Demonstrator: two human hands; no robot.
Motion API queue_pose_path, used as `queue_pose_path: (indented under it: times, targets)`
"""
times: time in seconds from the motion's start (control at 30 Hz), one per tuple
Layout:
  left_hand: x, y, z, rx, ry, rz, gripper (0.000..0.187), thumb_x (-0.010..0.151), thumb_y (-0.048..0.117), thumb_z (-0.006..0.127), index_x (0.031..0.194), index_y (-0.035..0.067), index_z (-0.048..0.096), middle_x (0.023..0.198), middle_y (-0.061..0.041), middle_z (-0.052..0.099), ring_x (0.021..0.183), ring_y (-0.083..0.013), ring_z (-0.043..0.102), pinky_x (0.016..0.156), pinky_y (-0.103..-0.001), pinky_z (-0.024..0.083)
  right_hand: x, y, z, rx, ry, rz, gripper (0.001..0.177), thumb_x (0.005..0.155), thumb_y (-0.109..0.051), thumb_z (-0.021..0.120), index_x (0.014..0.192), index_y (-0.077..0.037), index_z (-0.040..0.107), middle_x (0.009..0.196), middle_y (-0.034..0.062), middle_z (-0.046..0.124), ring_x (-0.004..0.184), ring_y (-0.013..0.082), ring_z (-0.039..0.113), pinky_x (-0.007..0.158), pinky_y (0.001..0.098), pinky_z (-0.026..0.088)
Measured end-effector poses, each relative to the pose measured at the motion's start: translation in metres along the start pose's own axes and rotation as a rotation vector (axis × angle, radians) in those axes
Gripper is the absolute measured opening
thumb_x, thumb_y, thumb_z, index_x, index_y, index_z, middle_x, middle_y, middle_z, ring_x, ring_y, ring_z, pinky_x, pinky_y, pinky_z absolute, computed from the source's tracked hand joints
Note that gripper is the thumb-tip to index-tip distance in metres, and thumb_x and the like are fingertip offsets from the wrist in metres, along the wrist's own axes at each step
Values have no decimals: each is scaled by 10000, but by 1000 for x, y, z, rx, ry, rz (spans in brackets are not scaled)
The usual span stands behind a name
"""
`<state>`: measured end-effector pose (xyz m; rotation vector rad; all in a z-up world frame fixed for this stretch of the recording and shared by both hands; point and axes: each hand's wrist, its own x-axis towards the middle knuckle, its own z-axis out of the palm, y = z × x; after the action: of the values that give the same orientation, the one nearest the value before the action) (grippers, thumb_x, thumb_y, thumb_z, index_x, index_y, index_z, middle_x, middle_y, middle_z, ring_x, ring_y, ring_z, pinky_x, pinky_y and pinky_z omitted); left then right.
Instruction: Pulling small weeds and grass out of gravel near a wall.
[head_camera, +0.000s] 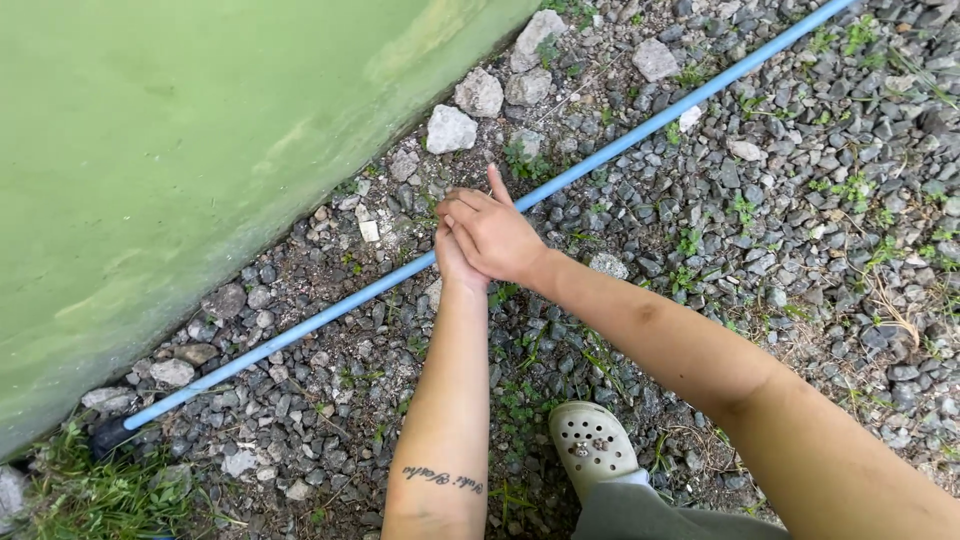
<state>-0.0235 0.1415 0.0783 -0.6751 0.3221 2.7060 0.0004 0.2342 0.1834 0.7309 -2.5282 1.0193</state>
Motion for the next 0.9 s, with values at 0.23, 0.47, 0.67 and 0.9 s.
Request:
queue_pose_path:
  times: [0.23,0.47,0.67,0.9]
  targets:
    - [19,-2,-18,315,82,190,314,1109,355,481,958,96,574,828,-44,575,701,-155,534,590,-313,484,-19,80,-14,163,106,564,230,1058,-136,488,1179,-23,648,1196,164,649,1149,346,638,1043,441,496]
    - [6,-2,-6,523,114,199,307,1075,323,546,859,106,534,781,-16,538,622,-100,475,450,-265,366,-43,115,-6,-379,-521,566,293,994,-263,510,1107,-65,694,1150,138,677,1183,346,606,1044,549,411]
    - [7,5,-28,702,148,217,351,1060,361,555,813,111,548,721,-18,539,526,-110,444,396,-265,356,-37,109,-21,-416,-651,705,367,1012,-387,518,1039,-95,739,1069,147,714,1097,332,640,1014,499,471]
    - [8,9,-41,855,332,271,309,1035,373,562,866,117,597,790,22,556,703,-65,571,479,-282,501,-48,117,-38,-226,-638,861,223,926,-326,721,932,-110,780,855,141,762,823,330,735,888,459,584]
